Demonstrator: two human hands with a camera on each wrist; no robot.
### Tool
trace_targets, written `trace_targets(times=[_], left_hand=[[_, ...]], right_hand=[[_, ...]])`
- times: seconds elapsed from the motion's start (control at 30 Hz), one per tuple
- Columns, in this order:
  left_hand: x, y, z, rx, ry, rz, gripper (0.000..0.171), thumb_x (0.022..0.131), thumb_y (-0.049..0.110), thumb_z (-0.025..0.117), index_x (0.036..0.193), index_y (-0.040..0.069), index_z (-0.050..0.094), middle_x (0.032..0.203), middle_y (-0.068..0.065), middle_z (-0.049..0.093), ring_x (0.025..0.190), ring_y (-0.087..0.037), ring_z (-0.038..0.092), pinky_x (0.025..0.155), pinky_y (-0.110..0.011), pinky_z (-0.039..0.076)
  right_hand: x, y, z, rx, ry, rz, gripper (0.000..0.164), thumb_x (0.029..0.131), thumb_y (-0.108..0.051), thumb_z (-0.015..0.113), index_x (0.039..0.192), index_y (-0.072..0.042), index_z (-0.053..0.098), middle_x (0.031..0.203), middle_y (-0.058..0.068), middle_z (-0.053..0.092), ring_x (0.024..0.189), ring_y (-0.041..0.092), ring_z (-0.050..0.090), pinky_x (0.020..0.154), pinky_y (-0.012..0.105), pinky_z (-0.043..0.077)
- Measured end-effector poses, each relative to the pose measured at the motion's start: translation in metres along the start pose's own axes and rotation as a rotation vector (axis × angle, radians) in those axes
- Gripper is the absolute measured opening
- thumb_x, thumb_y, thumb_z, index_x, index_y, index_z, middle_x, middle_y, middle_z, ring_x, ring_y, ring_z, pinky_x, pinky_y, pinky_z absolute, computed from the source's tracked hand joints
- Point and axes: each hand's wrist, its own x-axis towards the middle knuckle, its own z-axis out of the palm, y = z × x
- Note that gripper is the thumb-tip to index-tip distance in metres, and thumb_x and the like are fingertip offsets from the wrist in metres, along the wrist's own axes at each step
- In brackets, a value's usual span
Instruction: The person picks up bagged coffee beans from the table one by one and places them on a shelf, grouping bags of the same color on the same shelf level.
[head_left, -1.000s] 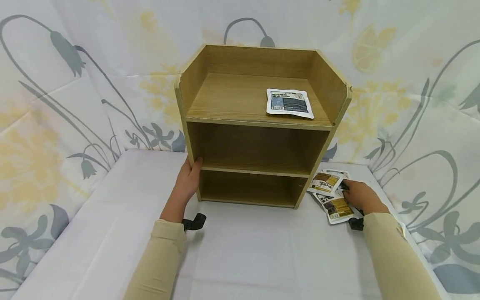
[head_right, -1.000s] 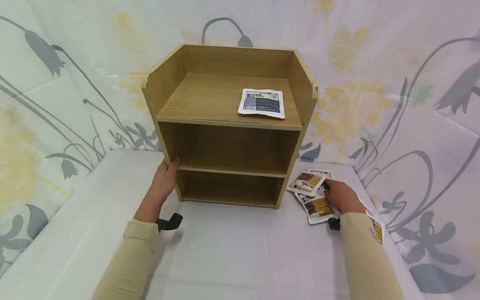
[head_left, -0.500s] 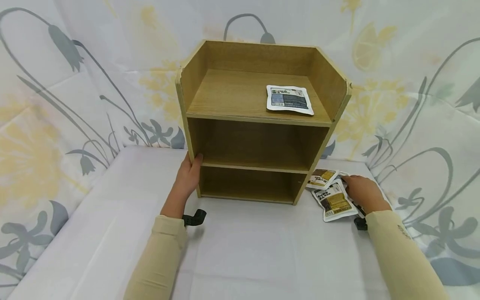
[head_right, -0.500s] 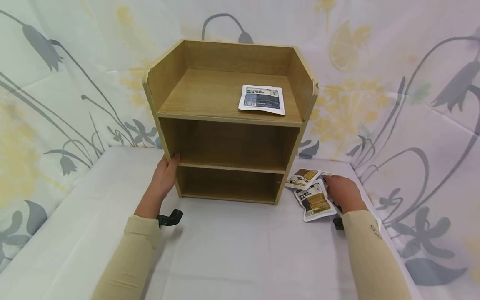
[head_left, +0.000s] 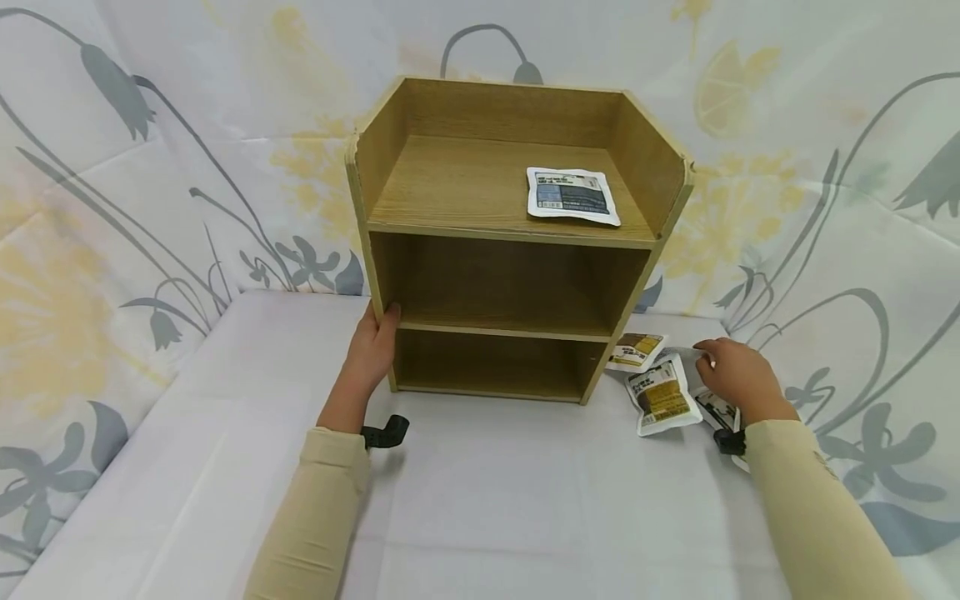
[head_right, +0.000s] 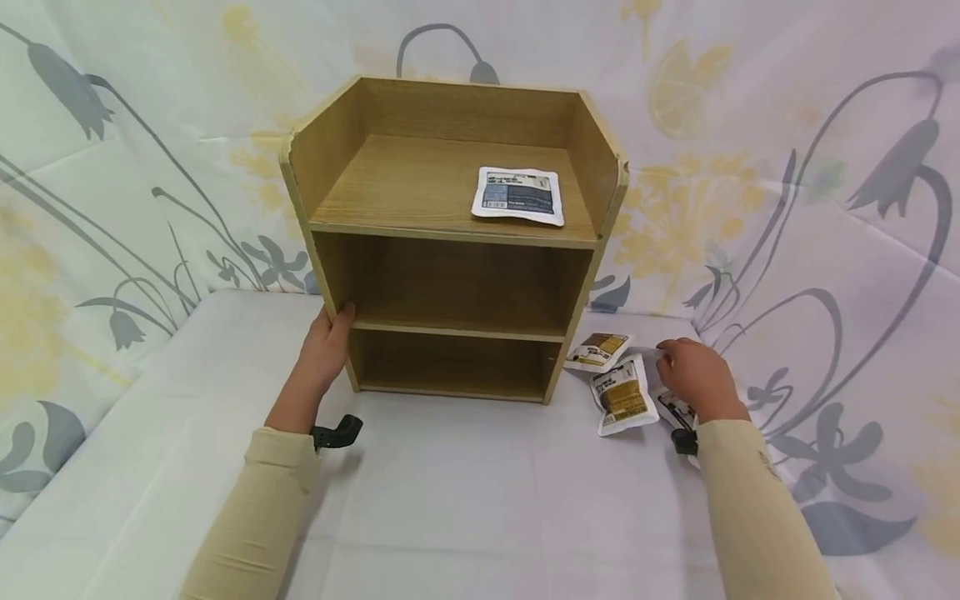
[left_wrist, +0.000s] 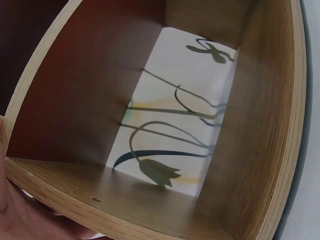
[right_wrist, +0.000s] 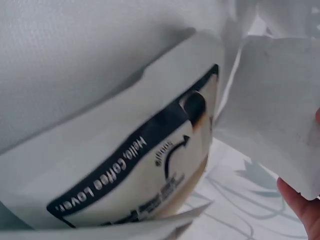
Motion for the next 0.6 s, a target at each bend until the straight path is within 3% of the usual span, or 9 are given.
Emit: trace_targets(times=[0.23,0.37,0.5,0.6], left_hand=[[-0.001,0.000,0.000,-0.002,-0.005,-0.002,0.064,0.102,0.051,0.027,0.155,0.016,0.018,0.152,-0.020,0.034,0.138,-0.037,0.037,0.113,-0.055,0.029],[-0.002,0.001,-0.001,-0.008,-0.009,0.000,0.064,0.102,0.052,0.028,0.155,0.017,0.018,0.153,-0.020,0.034,0.138,-0.037,0.037,0.113,-0.055,0.029],[-0.002,0.001,0.000,-0.005,-0.010,0.006,0.064,0.102,0.050,0.028,0.155,0.015,0.017,0.153,-0.020,0.033,0.139,-0.037,0.035,0.114,-0.056,0.028],[-0.002,0.001,0.000,-0.006,-0.005,0.004,0.065,0.102,0.051,0.028,0.155,0.015,0.017,0.154,-0.020,0.032,0.140,-0.036,0.034,0.114,-0.055,0.028]], right_hand=[[-0.008,-0.004,-0.020,0.033,-0.027,0.035,0.036,0.096,-0.015,0.046,0.121,0.007,0.060,0.105,0.029,0.065,0.066,0.028,0.056,0.063,0.047,0.043],[-0.011,-0.004,-0.031,0.033,-0.014,0.037,0.038,0.097,-0.014,0.043,0.123,0.010,0.057,0.081,0.020,0.065,0.053,0.019,0.043,0.058,0.039,0.037],[-0.014,-0.005,-0.040,0.031,0.028,0.014,0.038,0.097,-0.013,0.044,0.122,0.011,0.058,0.062,0.009,0.055,0.049,0.018,0.038,0.057,0.038,0.036],[-0.016,-0.006,-0.046,0.021,0.069,-0.011,0.036,0.095,-0.011,0.045,0.120,0.011,0.060,0.071,0.019,0.062,0.051,0.021,0.043,0.059,0.043,0.039]])
